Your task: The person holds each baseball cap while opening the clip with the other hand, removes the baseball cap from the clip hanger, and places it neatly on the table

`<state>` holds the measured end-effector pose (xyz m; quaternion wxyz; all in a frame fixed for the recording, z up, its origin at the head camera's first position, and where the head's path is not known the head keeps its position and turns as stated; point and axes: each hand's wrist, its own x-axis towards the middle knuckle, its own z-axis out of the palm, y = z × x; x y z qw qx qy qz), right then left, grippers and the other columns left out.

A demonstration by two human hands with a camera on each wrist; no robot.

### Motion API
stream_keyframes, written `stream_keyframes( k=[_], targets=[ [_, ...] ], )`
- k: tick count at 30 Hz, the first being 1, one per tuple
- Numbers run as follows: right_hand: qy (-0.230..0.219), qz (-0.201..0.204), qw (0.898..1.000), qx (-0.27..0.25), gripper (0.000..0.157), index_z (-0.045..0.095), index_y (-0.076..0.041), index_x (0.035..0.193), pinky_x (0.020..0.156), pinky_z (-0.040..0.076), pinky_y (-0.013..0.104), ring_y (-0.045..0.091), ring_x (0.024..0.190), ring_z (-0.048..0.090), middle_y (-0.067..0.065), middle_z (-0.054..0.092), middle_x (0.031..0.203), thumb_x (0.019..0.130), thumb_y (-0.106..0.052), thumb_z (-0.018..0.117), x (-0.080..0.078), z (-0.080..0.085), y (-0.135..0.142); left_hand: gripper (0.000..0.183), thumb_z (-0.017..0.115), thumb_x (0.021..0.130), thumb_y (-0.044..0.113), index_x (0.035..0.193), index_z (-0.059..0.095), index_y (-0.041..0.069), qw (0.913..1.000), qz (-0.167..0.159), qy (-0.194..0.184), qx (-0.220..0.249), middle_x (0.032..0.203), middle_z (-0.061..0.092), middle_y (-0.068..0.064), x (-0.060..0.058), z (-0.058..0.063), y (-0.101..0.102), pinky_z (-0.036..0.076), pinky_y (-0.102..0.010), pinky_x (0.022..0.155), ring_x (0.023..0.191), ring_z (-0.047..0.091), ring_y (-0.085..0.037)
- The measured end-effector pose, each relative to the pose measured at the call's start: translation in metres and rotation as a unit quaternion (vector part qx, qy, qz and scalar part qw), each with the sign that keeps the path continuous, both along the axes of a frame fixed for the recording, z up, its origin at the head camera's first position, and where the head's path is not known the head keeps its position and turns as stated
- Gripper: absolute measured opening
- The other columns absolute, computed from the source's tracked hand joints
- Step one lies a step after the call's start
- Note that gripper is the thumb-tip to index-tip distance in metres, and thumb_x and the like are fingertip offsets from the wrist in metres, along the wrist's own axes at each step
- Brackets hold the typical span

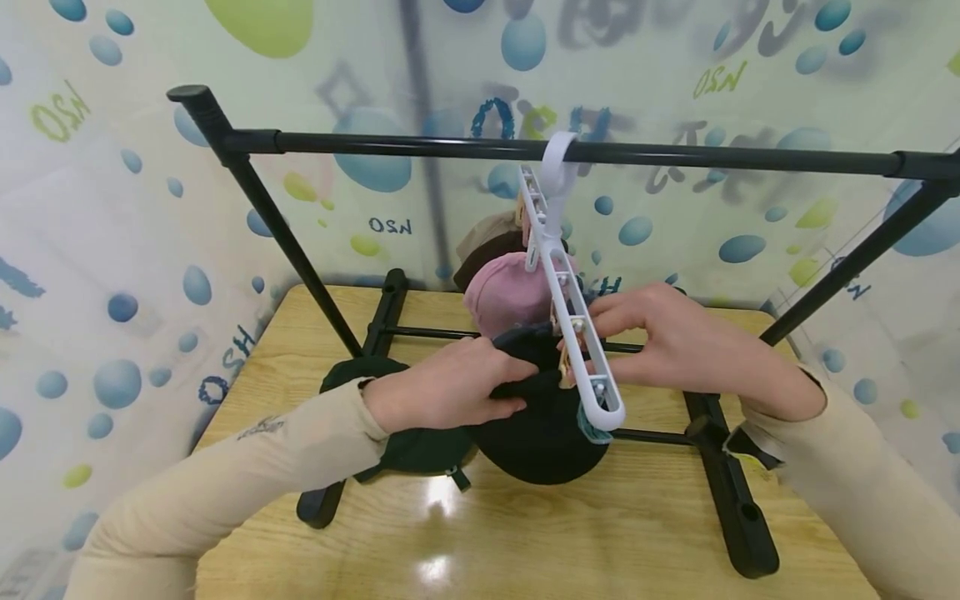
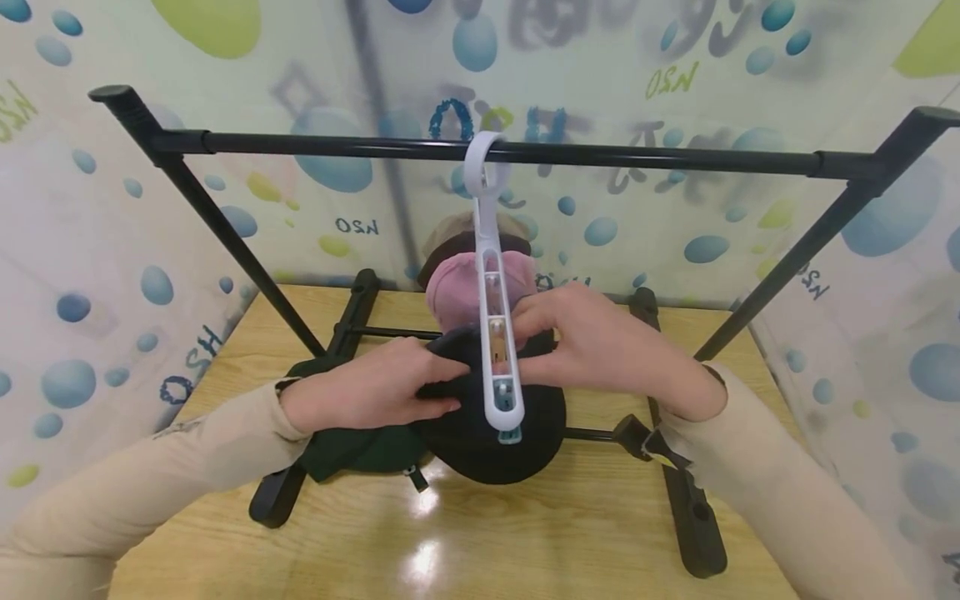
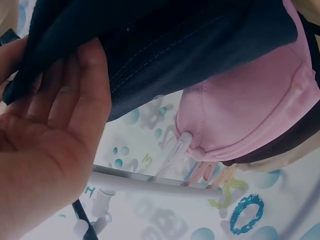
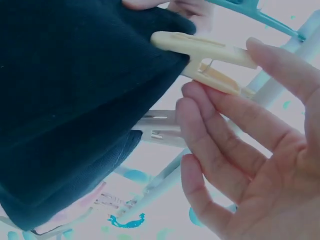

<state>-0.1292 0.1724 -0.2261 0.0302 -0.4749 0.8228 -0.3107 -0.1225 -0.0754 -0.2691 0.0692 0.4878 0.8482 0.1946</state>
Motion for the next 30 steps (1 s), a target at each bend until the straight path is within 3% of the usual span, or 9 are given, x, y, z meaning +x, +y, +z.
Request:
stream_keyframes(
  k=[8, 13, 18, 22, 26, 30],
  targets=[
    [0.012, 0.01, 1.0, -0.019, 0.018, 0.075, -0.025, 0.097, 0.063, 0.044, 0.024, 0.004, 0.074, 0.059, -0.016, 0.068, 0.093, 0.088, -0.01, 0.07, 0.0, -0.003, 0.001, 0.02, 0.071, 0.087, 0.008, 0.072, 0.058, 0.012, 0.9996, 0.025, 0.016, 0.002, 0.055, 0.039, 0.008, -0.001, -0.004, 0.003, 0.037, -0.024, 0.052, 0.051, 0.041, -0.007],
    [0.005, 0.01, 0.999, -0.05, 0.022, 0.075, -0.025, 0.096, 0.071, 0.049, 0.024, 0.006, 0.086, 0.064, -0.012, 0.07, 0.097, 0.088, -0.006, 0.07, 0.002, -0.005, 0.005, 0.023, 0.072, 0.085, 0.007, 0.067, 0.058, 0.014, 0.9987, 0.039, 0.026, -0.019, 0.053, 0.033, 0.009, -0.002, -0.009, 0.002, 0.036, -0.025, 0.051, 0.051, 0.037, -0.008],
    [0.003, 0.004, 0.998, -0.066, 0.023, 0.076, -0.021, 0.098, 0.072, 0.049, 0.024, 0.011, 0.093, 0.066, -0.008, 0.071, 0.101, 0.088, -0.002, 0.068, 0.001, -0.005, 0.008, 0.027, 0.07, 0.084, 0.006, 0.064, 0.055, 0.015, 0.9986, 0.044, 0.01, -0.028, 0.054, 0.029, 0.01, -0.004, -0.015, -0.002, 0.031, -0.024, 0.05, 0.05, 0.032, -0.007],
    [0.008, -0.004, 0.997, -0.077, 0.022, 0.075, -0.017, 0.1, 0.068, 0.048, 0.023, 0.012, 0.093, 0.066, -0.006, 0.071, 0.101, 0.087, -0.001, 0.068, 0.002, -0.007, 0.01, 0.029, 0.07, 0.083, 0.007, 0.063, 0.052, 0.016, 0.9985, 0.048, -0.003, -0.028, 0.054, 0.027, 0.01, -0.005, -0.018, -0.004, 0.028, -0.023, 0.048, 0.048, 0.03, -0.007],
    [-0.001, -0.016, 0.996, -0.089, 0.022, 0.076, -0.015, 0.1, 0.058, 0.043, 0.024, 0.011, 0.09, 0.066, -0.003, 0.072, 0.101, 0.087, 0.001, 0.068, 0.002, -0.008, 0.014, 0.021, 0.07, 0.083, 0.008, 0.068, 0.058, 0.016, 0.9981, 0.047, -0.015, -0.037, 0.054, 0.032, 0.01, -0.004, -0.019, -0.007, 0.029, -0.023, 0.048, 0.049, 0.033, -0.007],
    [-0.016, -0.022, 0.995, -0.099, 0.023, 0.076, -0.015, 0.097, 0.05, 0.035, 0.026, 0.01, 0.078, 0.063, -0.001, 0.072, 0.1, 0.086, 0.003, 0.068, 0.001, -0.01, 0.019, 0.013, 0.069, 0.084, 0.007, 0.075, 0.063, 0.014, 0.9977, 0.043, -0.028, -0.045, 0.054, 0.035, 0.01, -0.002, -0.019, -0.012, 0.03, -0.023, 0.049, 0.049, 0.035, -0.007]
  ],
)
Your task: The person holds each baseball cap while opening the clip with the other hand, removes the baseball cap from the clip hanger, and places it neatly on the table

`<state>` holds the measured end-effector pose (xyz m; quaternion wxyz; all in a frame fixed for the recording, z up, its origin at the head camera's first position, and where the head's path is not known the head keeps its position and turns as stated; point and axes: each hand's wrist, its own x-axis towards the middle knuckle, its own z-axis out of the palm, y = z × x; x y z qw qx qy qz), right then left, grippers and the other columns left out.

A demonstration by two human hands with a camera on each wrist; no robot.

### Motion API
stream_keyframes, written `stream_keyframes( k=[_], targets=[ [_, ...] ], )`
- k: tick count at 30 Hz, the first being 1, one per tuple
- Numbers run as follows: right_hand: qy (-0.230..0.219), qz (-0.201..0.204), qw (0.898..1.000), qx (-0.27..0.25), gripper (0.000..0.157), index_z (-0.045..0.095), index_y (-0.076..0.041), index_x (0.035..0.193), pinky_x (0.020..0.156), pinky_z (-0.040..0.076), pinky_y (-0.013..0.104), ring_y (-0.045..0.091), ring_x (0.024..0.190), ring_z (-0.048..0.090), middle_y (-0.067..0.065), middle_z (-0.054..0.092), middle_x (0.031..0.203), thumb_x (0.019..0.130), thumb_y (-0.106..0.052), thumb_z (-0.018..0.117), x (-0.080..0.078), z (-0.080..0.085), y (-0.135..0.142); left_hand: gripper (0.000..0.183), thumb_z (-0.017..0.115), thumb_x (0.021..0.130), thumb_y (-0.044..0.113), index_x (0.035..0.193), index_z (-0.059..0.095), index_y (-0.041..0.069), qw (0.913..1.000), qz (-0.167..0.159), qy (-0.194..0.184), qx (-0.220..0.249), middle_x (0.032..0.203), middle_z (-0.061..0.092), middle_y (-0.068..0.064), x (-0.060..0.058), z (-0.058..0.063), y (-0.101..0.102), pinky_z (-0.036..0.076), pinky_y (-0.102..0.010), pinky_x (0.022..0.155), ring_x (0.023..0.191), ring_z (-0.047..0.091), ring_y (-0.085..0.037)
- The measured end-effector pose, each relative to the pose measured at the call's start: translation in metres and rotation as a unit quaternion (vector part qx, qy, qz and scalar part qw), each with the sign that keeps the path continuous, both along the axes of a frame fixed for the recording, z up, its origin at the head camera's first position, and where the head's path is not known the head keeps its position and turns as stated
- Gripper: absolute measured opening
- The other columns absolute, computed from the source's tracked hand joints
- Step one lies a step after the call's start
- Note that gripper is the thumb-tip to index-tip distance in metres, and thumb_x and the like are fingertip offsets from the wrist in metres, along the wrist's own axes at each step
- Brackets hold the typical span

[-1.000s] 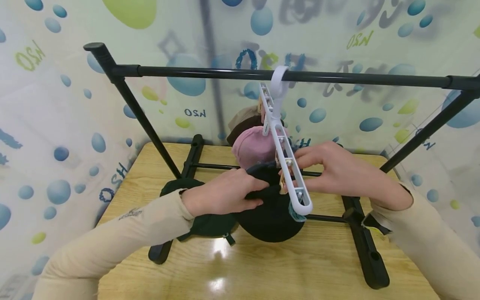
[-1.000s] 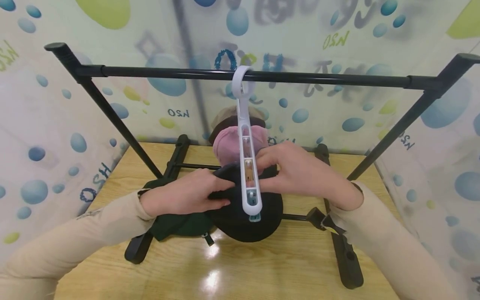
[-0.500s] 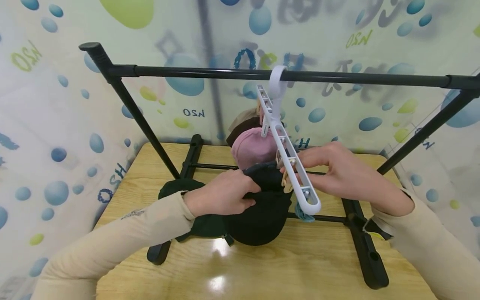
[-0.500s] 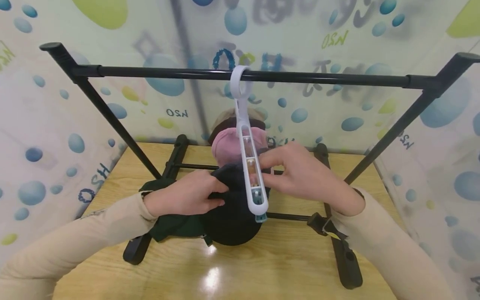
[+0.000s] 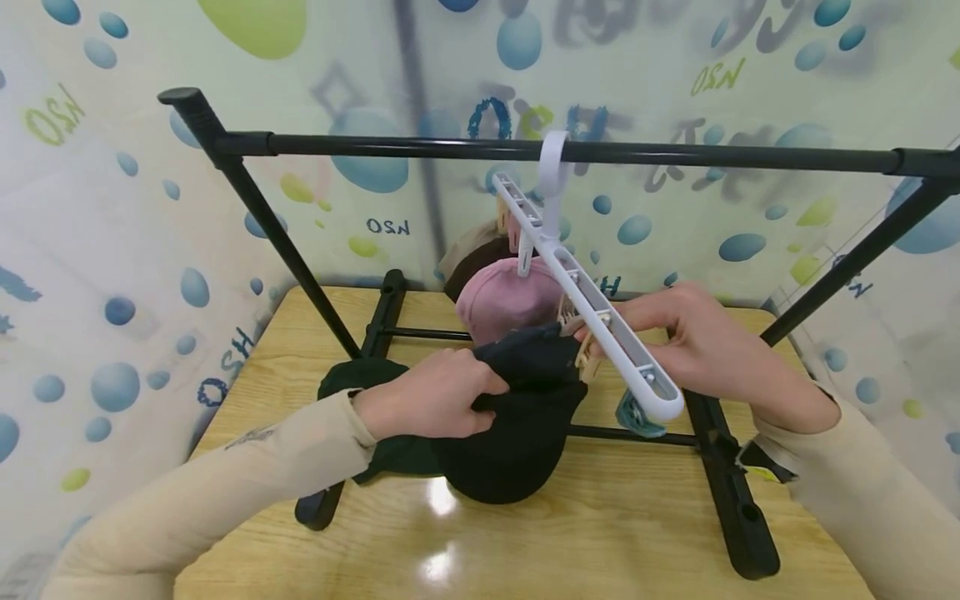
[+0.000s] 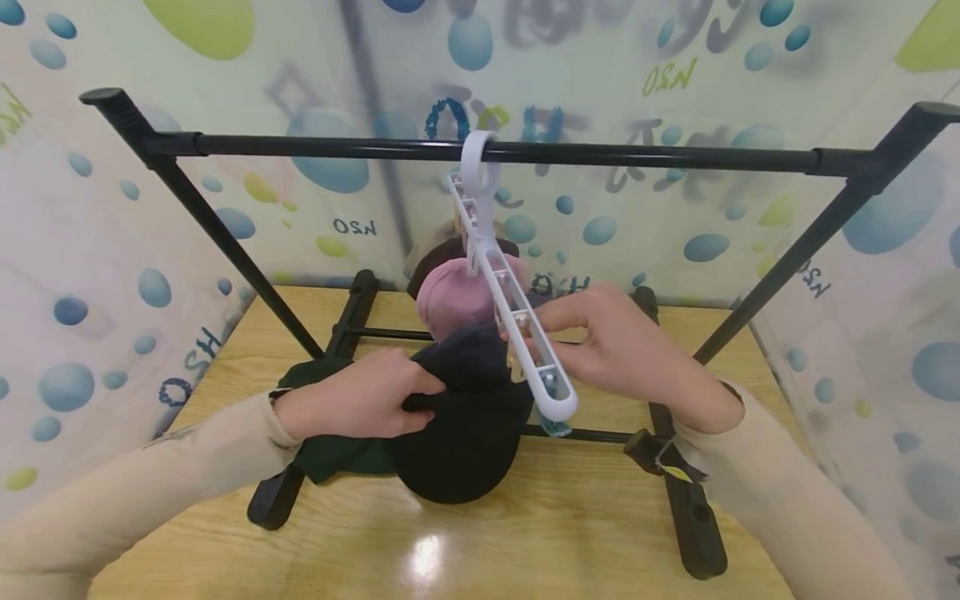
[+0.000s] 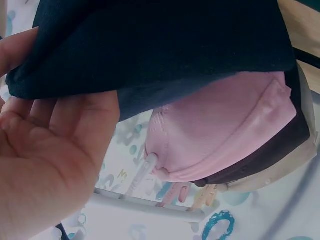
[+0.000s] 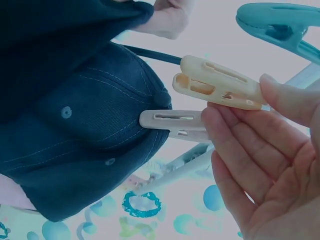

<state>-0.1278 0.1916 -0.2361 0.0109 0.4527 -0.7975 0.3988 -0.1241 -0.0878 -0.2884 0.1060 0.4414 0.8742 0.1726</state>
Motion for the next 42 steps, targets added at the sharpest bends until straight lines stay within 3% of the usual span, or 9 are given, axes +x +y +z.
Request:
stream_keyframes(
  k=[8, 14, 16, 20, 24, 29, 32, 36, 42],
  targets=[
    [-0.043, -0.034, 0.998, 0.019, 0.027, 0.075, -0.017, 0.103, 0.05, 0.035, 0.029, 0.013, 0.076, 0.059, -0.007, 0.071, 0.098, 0.08, -0.004, 0.077, 0.0, -0.003, 0.009, 0.012, 0.069, 0.081, 0.006, 0.073, 0.063, 0.012, 0.9999, -0.002, -0.013, -0.009, 0.056, 0.035, 0.01, 0.002, -0.002, -0.016, 0.031, -0.023, 0.051, 0.053, 0.037, -0.007],
    [-0.061, -0.051, 0.996, 0.03, 0.028, 0.074, -0.019, 0.102, 0.05, 0.036, 0.029, 0.014, 0.069, 0.056, -0.008, 0.07, 0.093, 0.077, -0.008, 0.081, 0.001, -0.003, 0.013, 0.005, 0.07, 0.078, 0.008, 0.079, 0.071, 0.012, 0.9998, 0.015, -0.007, -0.012, 0.072, 0.06, 0.01, 0.004, 0.001, -0.027, 0.04, -0.024, 0.055, 0.061, 0.049, -0.007],
    [-0.054, -0.041, 0.997, 0.022, 0.028, 0.073, -0.017, 0.101, 0.051, 0.037, 0.029, 0.013, 0.066, 0.056, -0.006, 0.069, 0.089, 0.076, -0.005, 0.081, 0.0, -0.004, 0.015, 0.01, 0.07, 0.077, 0.007, 0.07, 0.066, 0.014, 0.9997, 0.02, -0.008, -0.009, 0.067, 0.054, 0.012, 0.004, 0.001, -0.031, 0.036, -0.023, 0.052, 0.057, 0.044, -0.005],
    [-0.048, -0.017, 0.999, 0.007, 0.031, 0.071, -0.014, 0.103, 0.056, 0.04, 0.028, 0.014, 0.068, 0.055, -0.002, 0.066, 0.088, 0.077, 0.002, 0.078, 0.0, -0.003, 0.024, 0.032, 0.068, 0.078, 0.006, 0.056, 0.047, 0.017, 0.9993, 0.032, -0.02, -0.002, 0.057, 0.023, 0.011, 0.006, 0.003, -0.043, 0.02, -0.023, 0.049, 0.05, 0.023, -0.004],
    [-0.032, 0.004, 0.999, 0.008, 0.038, 0.068, -0.013, 0.109, 0.055, 0.04, 0.028, 0.013, 0.067, 0.055, -0.002, 0.064, 0.088, 0.078, 0.009, 0.074, -0.001, -0.002, 0.037, 0.024, 0.069, 0.078, 0.007, 0.06, 0.056, 0.015, 0.9989, 0.046, -0.01, -0.002, 0.056, 0.026, 0.013, 0.008, 0.005, -0.056, 0.021, -0.022, 0.048, 0.051, 0.022, -0.003],
    [-0.066, 0.033, 0.997, -0.002, 0.036, 0.062, -0.007, 0.12, 0.054, 0.041, 0.029, 0.015, 0.068, 0.057, 0.002, 0.062, 0.091, 0.088, 0.009, 0.06, -0.003, -0.001, 0.054, 0.021, 0.069, 0.078, 0.006, 0.062, 0.059, 0.015, 0.9984, 0.057, -0.001, 0.003, 0.056, 0.028, 0.013, 0.009, 0.007, -0.069, 0.023, -0.022, 0.049, 0.05, 0.024, -0.002],
    [-0.039, 0.025, 0.999, 0.012, 0.038, 0.061, -0.007, 0.124, 0.054, 0.04, 0.028, 0.013, 0.065, 0.056, 0.001, 0.061, 0.09, 0.089, 0.006, 0.061, -0.004, 0.001, 0.058, 0.029, 0.069, 0.078, 0.005, 0.057, 0.051, 0.016, 0.9981, 0.061, 0.001, 0.009, 0.056, 0.021, 0.013, 0.009, 0.006, -0.074, 0.021, -0.022, 0.049, 0.05, 0.019, -0.001],
    [0.039, -0.014, 0.998, 0.05, 0.045, 0.063, -0.014, 0.12, 0.052, 0.037, 0.026, 0.007, 0.059, 0.051, -0.006, 0.06, 0.086, 0.08, 0.004, 0.073, -0.007, 0.002, 0.059, 0.034, 0.068, 0.077, 0.003, 0.056, 0.045, 0.016, 0.9977, 0.065, 0.009, 0.016, 0.058, 0.019, 0.013, 0.007, 0.006, -0.079, 0.019, -0.022, 0.049, 0.051, 0.017, -0.001],
    [0.047, 0.0, 0.999, 0.026, 0.05, 0.061, -0.016, 0.127, 0.053, 0.036, 0.024, 0.008, 0.063, 0.051, -0.003, 0.064, 0.092, 0.082, 0.002, 0.072, -0.013, -0.002, 0.067, 0.033, 0.069, 0.077, 0.004, 0.056, 0.048, 0.017, 0.9966, 0.077, 0.019, 0.02, 0.058, 0.02, 0.013, 0.006, 0.007, -0.085, 0.019, -0.023, 0.049, 0.05, 0.017, -0.002]
  ],
)
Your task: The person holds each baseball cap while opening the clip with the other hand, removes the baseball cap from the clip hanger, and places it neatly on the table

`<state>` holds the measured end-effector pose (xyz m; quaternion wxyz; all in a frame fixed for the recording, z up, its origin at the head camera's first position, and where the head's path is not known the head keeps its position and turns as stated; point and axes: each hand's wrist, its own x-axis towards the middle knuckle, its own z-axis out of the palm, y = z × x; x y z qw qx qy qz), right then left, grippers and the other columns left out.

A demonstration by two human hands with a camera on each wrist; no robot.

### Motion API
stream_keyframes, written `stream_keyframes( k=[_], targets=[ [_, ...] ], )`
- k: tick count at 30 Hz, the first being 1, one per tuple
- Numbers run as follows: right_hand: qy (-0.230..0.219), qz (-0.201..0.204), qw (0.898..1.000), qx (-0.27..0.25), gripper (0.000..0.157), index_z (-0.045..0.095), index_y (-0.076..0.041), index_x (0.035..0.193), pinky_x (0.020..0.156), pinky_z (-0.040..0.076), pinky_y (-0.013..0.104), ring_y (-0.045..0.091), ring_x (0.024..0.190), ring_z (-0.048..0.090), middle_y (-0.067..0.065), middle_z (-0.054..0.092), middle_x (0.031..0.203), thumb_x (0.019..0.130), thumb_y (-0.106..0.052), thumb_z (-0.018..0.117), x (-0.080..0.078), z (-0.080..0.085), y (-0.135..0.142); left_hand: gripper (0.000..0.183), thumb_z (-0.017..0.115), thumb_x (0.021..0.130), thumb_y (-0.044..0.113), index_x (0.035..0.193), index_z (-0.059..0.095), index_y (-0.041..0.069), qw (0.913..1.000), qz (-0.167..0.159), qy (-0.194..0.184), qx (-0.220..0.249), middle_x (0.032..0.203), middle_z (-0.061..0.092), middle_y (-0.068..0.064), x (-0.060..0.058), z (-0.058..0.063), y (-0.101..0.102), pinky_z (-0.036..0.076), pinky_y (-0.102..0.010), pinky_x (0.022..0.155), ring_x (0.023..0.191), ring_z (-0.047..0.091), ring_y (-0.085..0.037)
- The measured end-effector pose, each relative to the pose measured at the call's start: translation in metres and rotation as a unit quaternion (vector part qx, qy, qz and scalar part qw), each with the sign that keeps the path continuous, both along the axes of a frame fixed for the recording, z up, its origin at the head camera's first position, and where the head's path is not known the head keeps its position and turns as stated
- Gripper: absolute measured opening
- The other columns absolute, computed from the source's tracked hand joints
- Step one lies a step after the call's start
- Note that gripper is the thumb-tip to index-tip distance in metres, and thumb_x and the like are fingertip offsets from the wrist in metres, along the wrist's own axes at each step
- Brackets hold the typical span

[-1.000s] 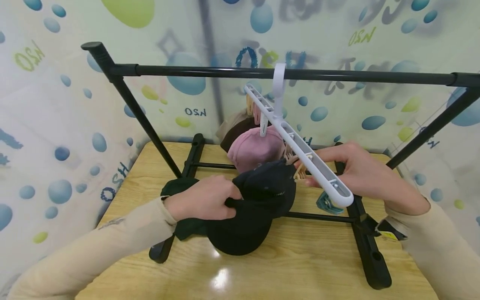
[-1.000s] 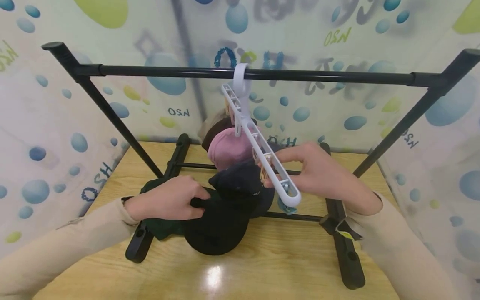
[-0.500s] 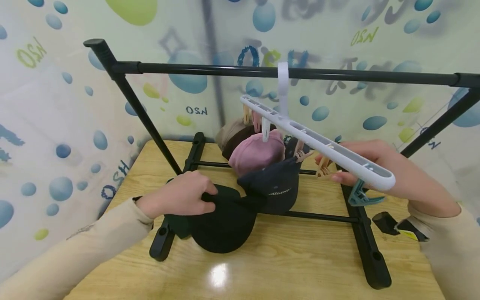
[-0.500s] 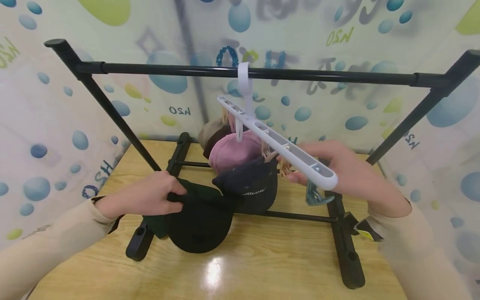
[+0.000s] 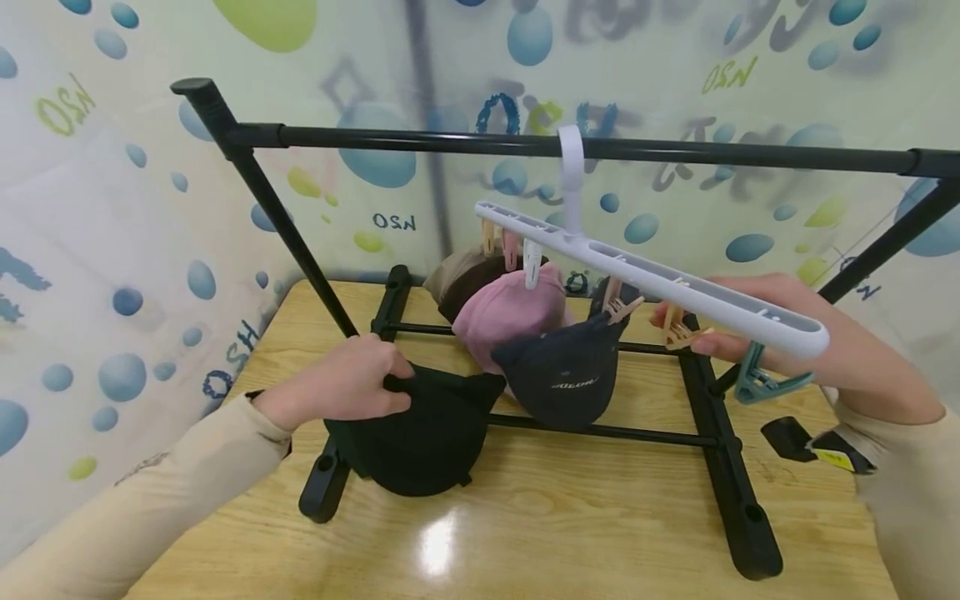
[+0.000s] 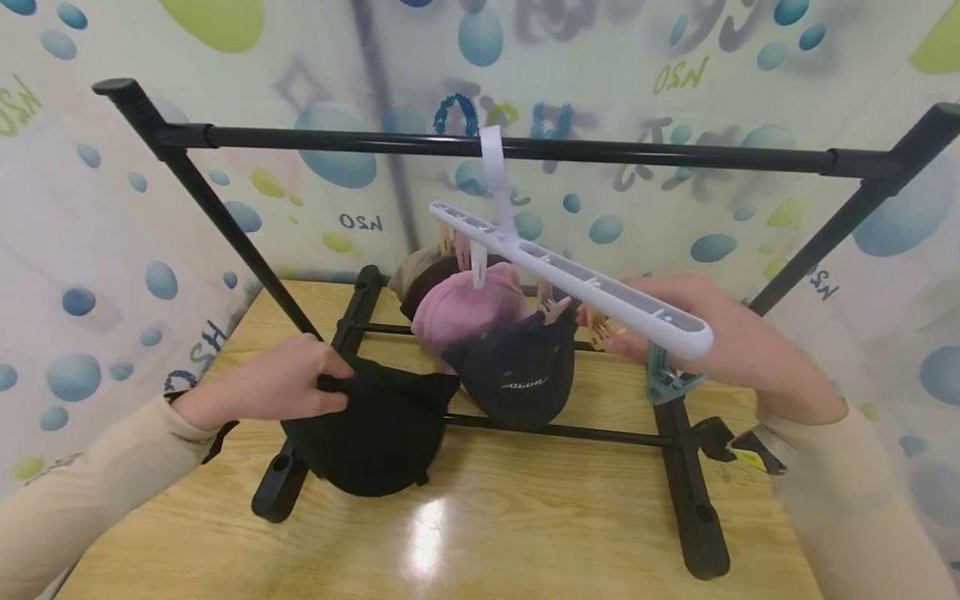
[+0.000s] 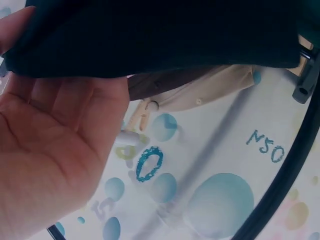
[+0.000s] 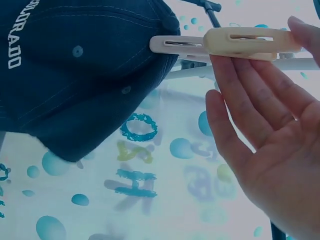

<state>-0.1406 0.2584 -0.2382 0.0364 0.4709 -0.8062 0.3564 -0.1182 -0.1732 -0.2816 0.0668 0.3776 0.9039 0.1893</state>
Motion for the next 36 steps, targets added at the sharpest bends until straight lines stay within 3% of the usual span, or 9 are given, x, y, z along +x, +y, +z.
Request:
stream_keyframes(
  k=[3, 6, 10, 12, 16, 22, 26, 32, 36],
  targets=[
    [0.022, -0.013, 1.0, -0.002, 0.052, 0.06, -0.026, 0.126, 0.052, 0.034, 0.023, 0.006, 0.062, 0.048, -0.008, 0.062, 0.087, 0.082, -0.002, 0.074, -0.003, -0.003, 0.004, 0.034, 0.068, 0.078, 0.003, 0.055, 0.047, 0.017, 0.9999, 0.014, -0.003, 0.009, 0.057, 0.022, 0.012, -0.001, -0.001, -0.003, 0.02, -0.023, 0.049, 0.05, 0.018, -0.002],
    [0.018, -0.021, 0.999, -0.02, 0.041, 0.063, -0.027, 0.118, 0.05, 0.031, 0.023, 0.006, 0.06, 0.046, -0.009, 0.058, 0.08, 0.084, -0.008, 0.074, -0.003, -0.006, 0.007, 0.039, 0.067, 0.079, 0.001, 0.054, 0.041, 0.016, 0.9992, 0.03, -0.016, 0.022, 0.057, 0.021, 0.011, -0.003, -0.003, -0.006, 0.02, -0.023, 0.049, 0.05, 0.017, -0.002],
    [0.022, -0.026, 0.999, -0.043, 0.031, 0.067, -0.019, 0.111, 0.049, 0.03, 0.022, 0.006, 0.059, 0.046, -0.007, 0.057, 0.076, 0.083, -0.007, 0.076, -0.003, -0.009, 0.006, 0.033, 0.065, 0.081, -0.001, 0.057, 0.047, 0.014, 0.9979, 0.049, -0.03, 0.029, 0.055, 0.022, 0.01, -0.006, -0.006, -0.01, 0.022, -0.024, 0.049, 0.047, 0.02, -0.003],
    [0.039, -0.041, 0.998, -0.04, 0.036, 0.068, -0.02, 0.109, 0.049, 0.03, 0.022, 0.005, 0.059, 0.046, -0.009, 0.056, 0.073, 0.079, -0.004, 0.078, -0.002, -0.009, 0.006, 0.028, 0.065, 0.081, -0.002, 0.061, 0.052, 0.012, 0.9972, 0.064, -0.031, 0.021, 0.054, 0.024, 0.01, -0.007, -0.007, -0.011, 0.024, -0.025, 0.049, 0.046, 0.023, -0.004],
    [0.026, -0.067, 0.997, -0.03, 0.044, 0.068, -0.022, 0.111, 0.048, 0.03, 0.023, 0.006, 0.056, 0.045, -0.01, 0.054, 0.07, 0.076, 0.003, 0.077, 0.0, -0.009, 0.006, 0.026, 0.064, 0.083, -0.002, 0.063, 0.051, 0.01, 0.9939, 0.107, -0.021, 0.011, 0.052, 0.026, 0.008, -0.007, -0.006, -0.013, 0.026, -0.026, 0.051, 0.046, 0.025, -0.007],
    [0.019, -0.066, 0.997, -0.024, 0.047, 0.068, -0.021, 0.115, 0.048, 0.032, 0.023, 0.006, 0.059, 0.047, -0.009, 0.059, 0.076, 0.076, 0.006, 0.075, 0.001, -0.01, 0.005, 0.03, 0.063, 0.085, 0.001, 0.063, 0.045, 0.01, 0.9843, 0.169, -0.001, 0.052, 0.05, 0.026, 0.005, -0.008, -0.009, -0.012, 0.027, -0.028, 0.05, 0.043, 0.025, -0.009],
    [0.019, -0.047, 0.998, -0.027, 0.044, 0.067, -0.016, 0.114, 0.049, 0.033, 0.022, 0.006, 0.062, 0.048, -0.008, 0.062, 0.083, 0.076, 0.006, 0.075, -0.001, -0.011, 0.004, 0.018, 0.062, 0.087, 0.003, 0.072, 0.053, 0.005, 0.9734, 0.213, -0.038, 0.076, 0.049, 0.031, 0.003, -0.01, -0.019, -0.01, 0.03, -0.028, 0.048, 0.041, 0.031, -0.011],
    [0.022, -0.046, 0.998, -0.024, 0.033, 0.067, -0.019, 0.11, 0.047, 0.031, 0.022, 0.005, 0.059, 0.046, -0.009, 0.06, 0.08, 0.082, -0.004, 0.075, -0.003, -0.012, 0.003, 0.007, 0.06, 0.09, 0.002, 0.089, 0.058, -0.005, 0.9489, 0.256, -0.14, 0.119, 0.054, 0.035, -0.001, -0.015, -0.036, -0.013, 0.033, -0.029, 0.049, 0.045, 0.034, -0.014],
    [0.023, -0.037, 0.998, -0.033, 0.031, 0.066, -0.022, 0.106, 0.045, 0.03, 0.022, 0.004, 0.055, 0.044, -0.01, 0.054, 0.073, 0.081, -0.005, 0.076, -0.004, -0.013, 0.004, 0.037, 0.058, 0.092, 0.003, 0.124, 0.05, -0.012, 0.9407, 0.269, -0.171, 0.117, 0.053, 0.036, -0.001, -0.02, -0.051, -0.014, 0.035, -0.031, 0.052, 0.045, 0.033, -0.013]
  ],
)
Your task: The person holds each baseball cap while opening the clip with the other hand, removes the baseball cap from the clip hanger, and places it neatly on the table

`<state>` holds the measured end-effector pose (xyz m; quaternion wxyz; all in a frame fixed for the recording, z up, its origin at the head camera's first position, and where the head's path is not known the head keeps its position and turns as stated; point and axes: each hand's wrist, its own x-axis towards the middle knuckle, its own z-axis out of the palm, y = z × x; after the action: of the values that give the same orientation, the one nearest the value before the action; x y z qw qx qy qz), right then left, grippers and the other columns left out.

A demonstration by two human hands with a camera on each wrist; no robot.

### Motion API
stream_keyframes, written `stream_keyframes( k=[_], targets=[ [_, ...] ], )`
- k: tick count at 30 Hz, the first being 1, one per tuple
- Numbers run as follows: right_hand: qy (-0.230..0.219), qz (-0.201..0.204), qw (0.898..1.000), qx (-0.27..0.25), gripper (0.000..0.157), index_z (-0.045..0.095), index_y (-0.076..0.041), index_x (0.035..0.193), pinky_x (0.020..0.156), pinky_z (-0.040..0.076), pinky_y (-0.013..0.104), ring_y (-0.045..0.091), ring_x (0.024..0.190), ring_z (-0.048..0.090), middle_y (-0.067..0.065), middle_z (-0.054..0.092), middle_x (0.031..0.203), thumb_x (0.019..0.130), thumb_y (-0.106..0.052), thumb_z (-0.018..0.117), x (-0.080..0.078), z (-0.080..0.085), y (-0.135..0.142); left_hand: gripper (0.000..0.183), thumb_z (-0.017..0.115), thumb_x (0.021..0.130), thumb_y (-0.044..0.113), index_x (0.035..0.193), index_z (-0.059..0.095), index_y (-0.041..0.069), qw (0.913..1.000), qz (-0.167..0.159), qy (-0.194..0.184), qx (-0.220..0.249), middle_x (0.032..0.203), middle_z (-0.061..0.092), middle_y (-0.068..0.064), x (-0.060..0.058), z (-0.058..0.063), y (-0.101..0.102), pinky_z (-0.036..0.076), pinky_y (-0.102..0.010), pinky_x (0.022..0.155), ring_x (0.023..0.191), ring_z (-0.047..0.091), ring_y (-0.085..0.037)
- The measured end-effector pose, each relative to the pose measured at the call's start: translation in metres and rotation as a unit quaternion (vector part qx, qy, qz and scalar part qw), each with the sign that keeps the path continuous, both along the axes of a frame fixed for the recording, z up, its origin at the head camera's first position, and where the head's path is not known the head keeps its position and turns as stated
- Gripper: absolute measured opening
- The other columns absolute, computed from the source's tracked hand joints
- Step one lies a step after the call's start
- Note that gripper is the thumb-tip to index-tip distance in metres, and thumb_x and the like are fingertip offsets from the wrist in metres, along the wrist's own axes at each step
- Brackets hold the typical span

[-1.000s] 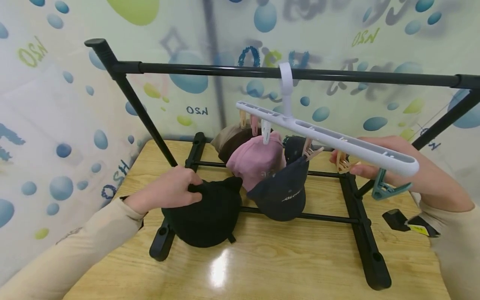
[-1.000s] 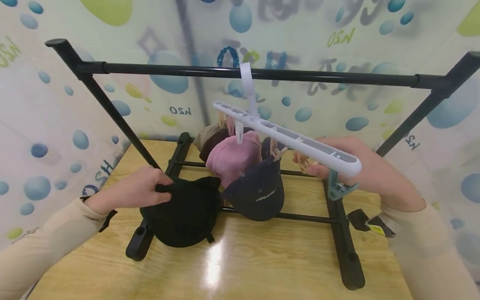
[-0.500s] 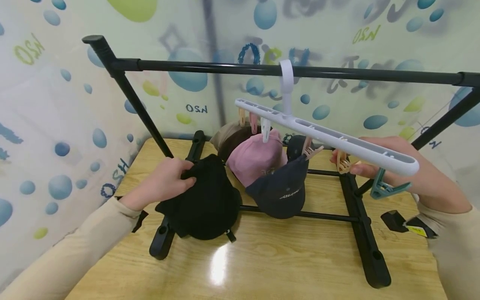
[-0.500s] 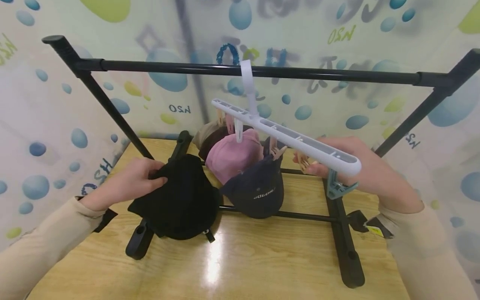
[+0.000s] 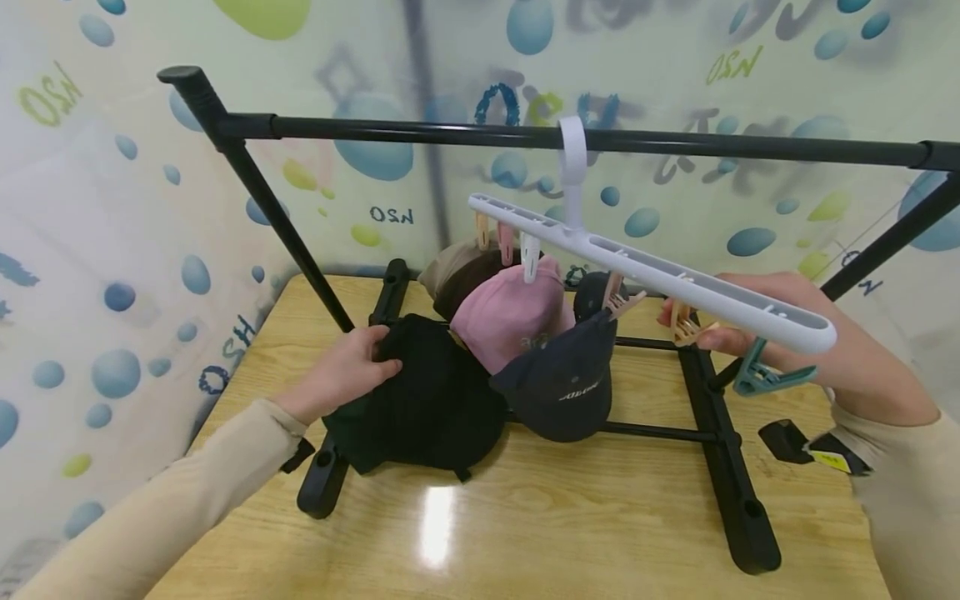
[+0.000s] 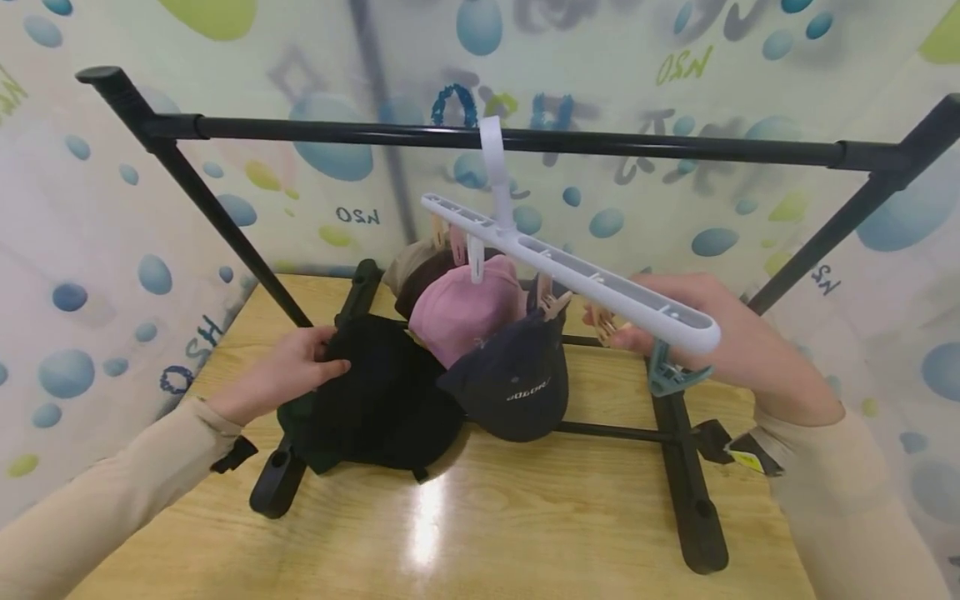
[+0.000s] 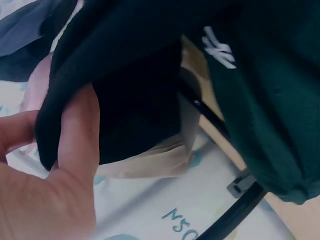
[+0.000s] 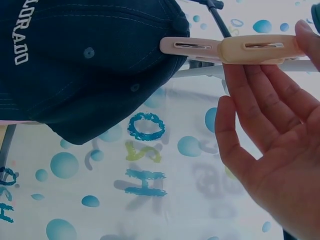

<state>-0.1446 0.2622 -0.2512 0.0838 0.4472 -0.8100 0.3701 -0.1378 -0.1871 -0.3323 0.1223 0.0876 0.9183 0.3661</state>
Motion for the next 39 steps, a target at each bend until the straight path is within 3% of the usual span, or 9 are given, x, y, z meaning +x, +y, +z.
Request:
stream_keyframes(
  k=[3, 6, 9, 14, 20, 26, 33, 39],
  targets=[
    [-0.011, 0.01, 1.0, -0.005, 0.035, 0.066, -0.02, 0.107, 0.045, 0.03, 0.022, 0.005, 0.055, 0.045, -0.008, 0.056, 0.075, 0.08, -0.001, 0.076, -0.001, 0.0, 0.0, 0.052, 0.058, 0.092, 0.004, 0.136, 0.038, -0.015, 0.9998, 0.004, 0.003, -0.018, 0.054, 0.038, -0.001, -0.003, -0.01, -0.001, 0.036, -0.032, 0.055, 0.046, 0.035, -0.014],
    [-0.014, 0.007, 1.0, -0.007, 0.035, 0.066, -0.02, 0.106, 0.044, 0.03, 0.022, 0.005, 0.054, 0.044, -0.008, 0.054, 0.073, 0.079, 0.0, 0.076, -0.001, -0.001, 0.001, 0.037, 0.06, 0.089, 0.004, 0.121, 0.05, -0.013, 0.9984, 0.002, 0.023, -0.051, 0.057, 0.04, -0.003, -0.007, -0.016, -0.004, 0.034, -0.032, 0.053, 0.048, 0.037, -0.015],
    [-0.008, 0.007, 1.0, -0.008, 0.031, 0.066, -0.019, 0.106, 0.044, 0.03, 0.022, 0.004, 0.054, 0.045, -0.008, 0.054, 0.072, 0.081, -0.004, 0.076, -0.001, -0.001, 0.001, 0.016, 0.061, 0.088, 0.006, 0.094, 0.057, -0.007, 0.9946, -0.004, 0.044, -0.093, 0.057, 0.041, -0.003, -0.013, -0.022, -0.011, 0.034, -0.031, 0.051, 0.047, 0.039, -0.015],
    [0.012, 0.027, 0.999, -0.023, 0.02, 0.065, -0.02, 0.104, 0.044, 0.029, 0.021, 0.002, 0.055, 0.044, -0.008, 0.053, 0.071, 0.086, -0.021, 0.074, -0.005, -0.003, 0.001, 0.023, 0.057, 0.093, 0.013, 0.073, 0.056, 0.002, 0.9937, -0.006, 0.015, -0.111, 0.054, 0.048, -0.004, -0.021, -0.027, -0.024, 0.04, -0.031, 0.052, 0.047, 0.05, -0.016],
    [0.005, 0.008, 1.0, -0.019, 0.026, 0.066, -0.022, 0.106, 0.045, 0.029, 0.022, 0.003, 0.054, 0.045, -0.01, 0.055, 0.071, 0.084, -0.015, 0.077, -0.005, -0.004, 0.002, 0.029, 0.056, 0.095, 0.015, 0.068, 0.055, 0.004, 0.991, -0.016, -0.021, -0.131, 0.052, 0.054, -0.005, -0.024, -0.027, -0.03, 0.044, -0.031, 0.052, 0.047, 0.055, -0.016],
    [-0.001, 0.041, 0.999, -0.023, 0.027, 0.066, -0.014, 0.113, 0.047, 0.033, 0.021, 0.004, 0.057, 0.048, -0.008, 0.065, 0.09, 0.087, -0.014, 0.073, -0.006, -0.003, -0.002, 0.029, 0.057, 0.095, 0.017, 0.069, 0.056, 0.004, 0.9864, -0.027, -0.039, -0.157, 0.055, 0.059, -0.006, -0.024, -0.03, -0.034, 0.048, -0.031, 0.053, 0.049, 0.059, -0.016],
    [-0.009, 0.069, 0.996, -0.047, 0.027, 0.067, -0.013, 0.115, 0.049, 0.033, 0.021, 0.004, 0.062, 0.049, -0.007, 0.067, 0.095, 0.089, -0.016, 0.071, -0.008, -0.005, -0.004, 0.03, 0.055, 0.097, 0.02, 0.071, 0.056, 0.004, 0.9837, -0.029, -0.076, -0.16, 0.058, 0.06, -0.005, -0.024, -0.037, -0.04, 0.048, -0.03, 0.053, 0.052, 0.059, -0.017],
    [-0.011, 0.095, 0.994, -0.05, 0.029, 0.065, -0.01, 0.117, 0.051, 0.035, 0.02, 0.003, 0.065, 0.051, -0.007, 0.067, 0.097, 0.089, -0.014, 0.071, -0.011, -0.005, -0.003, 0.025, 0.055, 0.097, 0.021, 0.08, 0.056, 0.002, 0.9831, -0.042, -0.068, -0.165, 0.061, 0.06, -0.004, -0.026, -0.037, -0.041, 0.047, -0.031, 0.055, 0.054, 0.058, -0.015]
  ],
)
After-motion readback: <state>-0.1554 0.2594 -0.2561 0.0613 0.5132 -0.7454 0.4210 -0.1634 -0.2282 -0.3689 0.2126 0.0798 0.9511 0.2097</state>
